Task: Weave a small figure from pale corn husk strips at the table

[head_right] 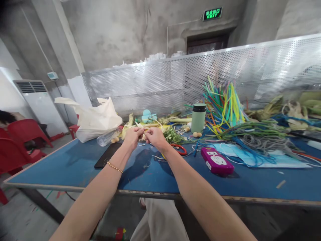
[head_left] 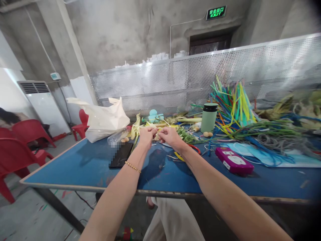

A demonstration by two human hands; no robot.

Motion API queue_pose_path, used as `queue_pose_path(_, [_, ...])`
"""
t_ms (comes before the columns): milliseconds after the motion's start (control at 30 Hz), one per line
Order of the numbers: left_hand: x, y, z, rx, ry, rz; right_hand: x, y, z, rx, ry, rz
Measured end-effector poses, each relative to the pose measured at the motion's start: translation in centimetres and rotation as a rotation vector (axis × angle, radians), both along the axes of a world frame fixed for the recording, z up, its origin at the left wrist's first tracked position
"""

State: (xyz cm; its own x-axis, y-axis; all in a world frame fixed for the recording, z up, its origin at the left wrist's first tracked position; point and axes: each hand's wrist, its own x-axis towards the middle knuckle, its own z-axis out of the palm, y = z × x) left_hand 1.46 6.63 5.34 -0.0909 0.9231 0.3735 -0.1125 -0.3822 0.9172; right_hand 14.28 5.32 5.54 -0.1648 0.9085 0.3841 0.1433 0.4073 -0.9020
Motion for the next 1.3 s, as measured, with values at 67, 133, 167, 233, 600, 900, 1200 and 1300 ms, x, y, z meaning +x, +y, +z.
queue_pose_path(67, [-0.2, 0.0, 0.1, 0.006, 0.005, -0.029, 0.4, 0.0, 0.2, 0.002, -0.023, 0.011])
queue_pose_path(133, [-0.3, -0.1, 0.2, 0.013, -0.005, -0.063, 1.2, 0.2, 0.7, 0.041, -0.090, -0.043])
queue_pose_path(167, [-0.3, -0.1, 0.2, 0.014, -0.015, -0.081, 1.7, 0.4, 1.0, 0.097, -0.157, -0.156])
queue_pose_path(233, [-0.3, -0.1, 0.2, 0.013, -0.034, -0.135, 2.8, 0.9, 1.5, 0.201, -0.225, -0.473])
queue_pose_path(600, [0.2, -0.8, 0.1, -0.010, 0.104, -0.322, 2.3, 0.8, 1.2, 0.036, 0.113, -0.030])
queue_pose_path(900, [1.0, -0.8, 0.0, -0.045, -0.018, -0.228, 1.5, 1.1, 1.0, 0.119, 0.105, -0.169])
queue_pose_path(1200, [0.8, -1.3, 0.2, -0.037, 0.019, -0.241, 1.3, 1.2, 0.8, 0.153, 0.063, -0.154])
queue_pose_path(1300, [1.0, -1.4, 0.3, -0.042, -0.005, -0.238, 1.3, 1.4, 0.7, 0.144, 0.061, -0.171])
